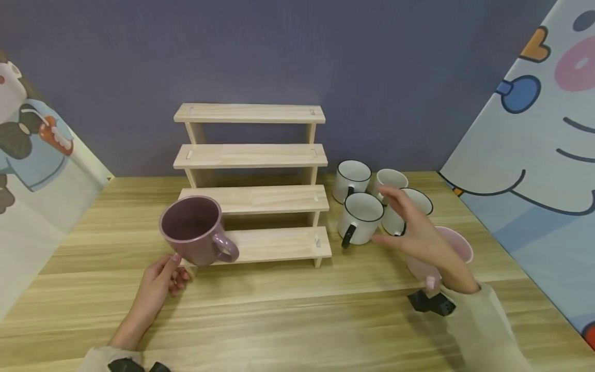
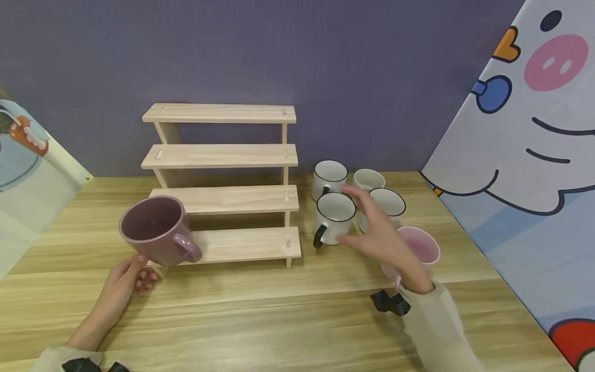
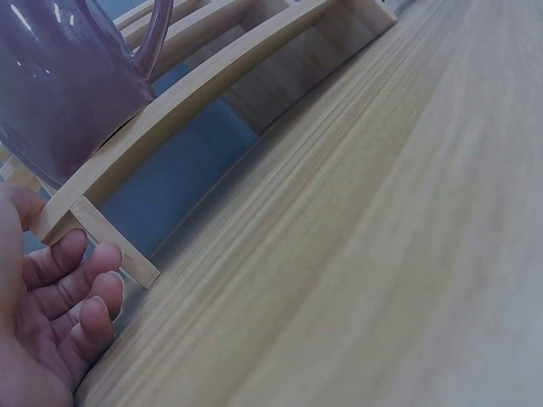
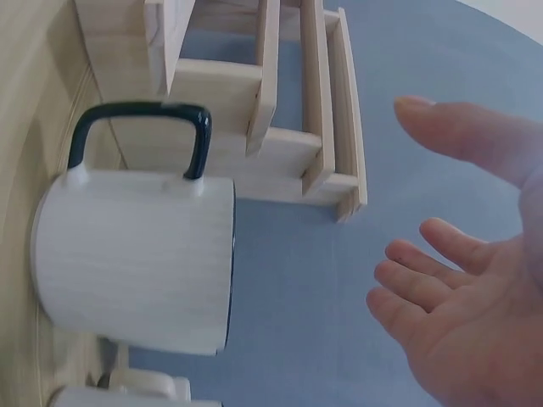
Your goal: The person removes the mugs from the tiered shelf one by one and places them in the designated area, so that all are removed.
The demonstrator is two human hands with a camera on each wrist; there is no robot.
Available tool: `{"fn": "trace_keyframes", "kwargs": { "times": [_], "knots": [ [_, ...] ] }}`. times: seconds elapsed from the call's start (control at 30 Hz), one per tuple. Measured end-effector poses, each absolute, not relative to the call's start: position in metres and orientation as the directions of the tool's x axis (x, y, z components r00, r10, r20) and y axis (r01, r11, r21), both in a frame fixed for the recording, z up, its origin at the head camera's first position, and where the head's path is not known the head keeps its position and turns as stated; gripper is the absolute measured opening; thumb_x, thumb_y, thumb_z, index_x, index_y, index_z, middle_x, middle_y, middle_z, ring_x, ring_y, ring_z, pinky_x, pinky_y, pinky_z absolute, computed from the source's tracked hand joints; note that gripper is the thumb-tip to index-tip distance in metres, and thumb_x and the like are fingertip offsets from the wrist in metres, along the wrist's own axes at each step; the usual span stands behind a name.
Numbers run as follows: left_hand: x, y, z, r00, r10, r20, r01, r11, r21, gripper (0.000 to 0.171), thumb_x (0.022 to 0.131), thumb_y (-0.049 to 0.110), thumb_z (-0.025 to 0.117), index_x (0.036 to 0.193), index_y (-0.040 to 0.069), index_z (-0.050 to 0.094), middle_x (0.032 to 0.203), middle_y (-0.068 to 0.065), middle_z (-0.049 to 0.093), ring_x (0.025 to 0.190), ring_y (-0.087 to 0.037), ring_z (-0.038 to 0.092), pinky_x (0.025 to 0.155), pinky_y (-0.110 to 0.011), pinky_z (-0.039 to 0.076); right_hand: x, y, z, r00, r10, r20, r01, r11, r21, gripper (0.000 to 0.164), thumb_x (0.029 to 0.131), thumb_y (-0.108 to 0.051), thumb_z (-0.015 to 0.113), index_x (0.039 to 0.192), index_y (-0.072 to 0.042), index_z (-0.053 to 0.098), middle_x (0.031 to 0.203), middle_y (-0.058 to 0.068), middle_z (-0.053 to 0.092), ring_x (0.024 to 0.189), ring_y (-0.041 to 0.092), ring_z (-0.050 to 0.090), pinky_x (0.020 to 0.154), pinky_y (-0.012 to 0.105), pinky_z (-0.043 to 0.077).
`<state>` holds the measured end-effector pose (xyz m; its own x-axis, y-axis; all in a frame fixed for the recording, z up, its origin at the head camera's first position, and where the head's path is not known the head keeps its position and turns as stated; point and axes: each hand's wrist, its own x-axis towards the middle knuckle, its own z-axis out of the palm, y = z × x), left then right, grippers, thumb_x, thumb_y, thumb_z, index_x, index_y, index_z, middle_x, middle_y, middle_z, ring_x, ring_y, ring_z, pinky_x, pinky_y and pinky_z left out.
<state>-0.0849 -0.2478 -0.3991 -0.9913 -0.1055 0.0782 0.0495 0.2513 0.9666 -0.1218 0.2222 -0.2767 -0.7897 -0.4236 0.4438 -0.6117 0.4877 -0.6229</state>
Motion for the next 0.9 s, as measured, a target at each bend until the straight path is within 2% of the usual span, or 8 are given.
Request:
{"fn": "trace_keyframes", "kwargs": {
  "times": [0.13,0.3,0.4,0.53,0.73,0.9],
  "knots": [
    [-0.085,-0.248,-0.399,-0.991,-0.106,0.078,0.048,0.258,0.965,0.030,0.104,0.024,0.039,0.084,0.017,0.060,0.065,0.008,0.060,0.053,-0.005,0.052,0.044,-0.022,0.044,-0.126,0.214,-0.276,-0.796,-0.431,0.425,-0.600,0.471,-0.646,0.083,0.070,0.010,0.078,0.139,0.002,0.033,0.145,0.021,0.036,0.138,0.003,0.030,0.110,0.009,0.024],
    [-0.085,-0.248,-0.398,-0.992,-0.103,0.075,0.045,0.260,0.965,0.030,0.104,0.025,0.039,0.084,0.019,0.061,0.065,0.008,0.060,0.053,-0.005,0.052,0.045,-0.022,0.044,-0.130,0.204,-0.277,-0.798,-0.444,0.407,-0.593,0.458,-0.662,0.083,0.072,0.010,0.076,0.141,0.003,0.031,0.148,0.018,0.033,0.140,0.028,0.029,0.110,0.009,0.022],
    [-0.085,-0.248,-0.398,-0.992,-0.102,0.076,0.048,0.255,0.966,0.030,0.104,0.024,0.039,0.084,0.022,0.061,0.065,0.008,0.060,0.053,-0.005,0.052,0.045,-0.022,0.044,-0.133,0.198,-0.278,-0.800,-0.455,0.391,-0.586,0.451,-0.673,0.083,0.073,0.009,0.076,0.142,0.003,0.030,0.149,0.018,0.032,0.138,0.038,0.028,0.111,0.009,0.021],
    [-0.085,-0.248,-0.398,-0.992,-0.101,0.081,0.053,0.248,0.967,0.030,0.104,0.024,0.039,0.083,0.022,0.061,0.065,0.008,0.060,0.053,-0.004,0.052,0.045,-0.022,0.044,-0.136,0.190,-0.278,-0.809,-0.457,0.369,-0.567,0.443,-0.694,0.083,0.073,0.009,0.076,0.142,0.003,0.029,0.149,0.018,0.031,0.140,0.039,0.027,0.113,0.014,0.021],
    [-0.085,-0.248,-0.398,-0.992,-0.099,0.080,0.055,0.229,0.972,0.030,0.104,0.024,0.040,0.084,0.023,0.062,0.065,0.008,0.060,0.053,-0.005,0.052,0.045,-0.021,0.043,-0.141,0.174,-0.277,-0.830,-0.444,0.337,-0.525,0.421,-0.739,0.085,0.071,0.011,0.076,0.142,0.001,0.030,0.149,0.016,0.032,0.141,0.034,0.028,0.115,0.038,0.025],
    [-0.085,-0.247,-0.399,-0.991,-0.104,0.081,0.056,0.226,0.973,0.030,0.104,0.024,0.040,0.082,0.023,0.062,0.064,0.008,0.061,0.052,-0.004,0.052,0.044,-0.021,0.043,-0.146,0.160,-0.278,-0.805,-0.476,0.353,-0.554,0.393,-0.734,0.082,0.073,0.011,0.075,0.141,0.005,0.028,0.149,0.020,0.031,0.141,0.035,0.028,0.114,0.040,0.025]
  ]
}}
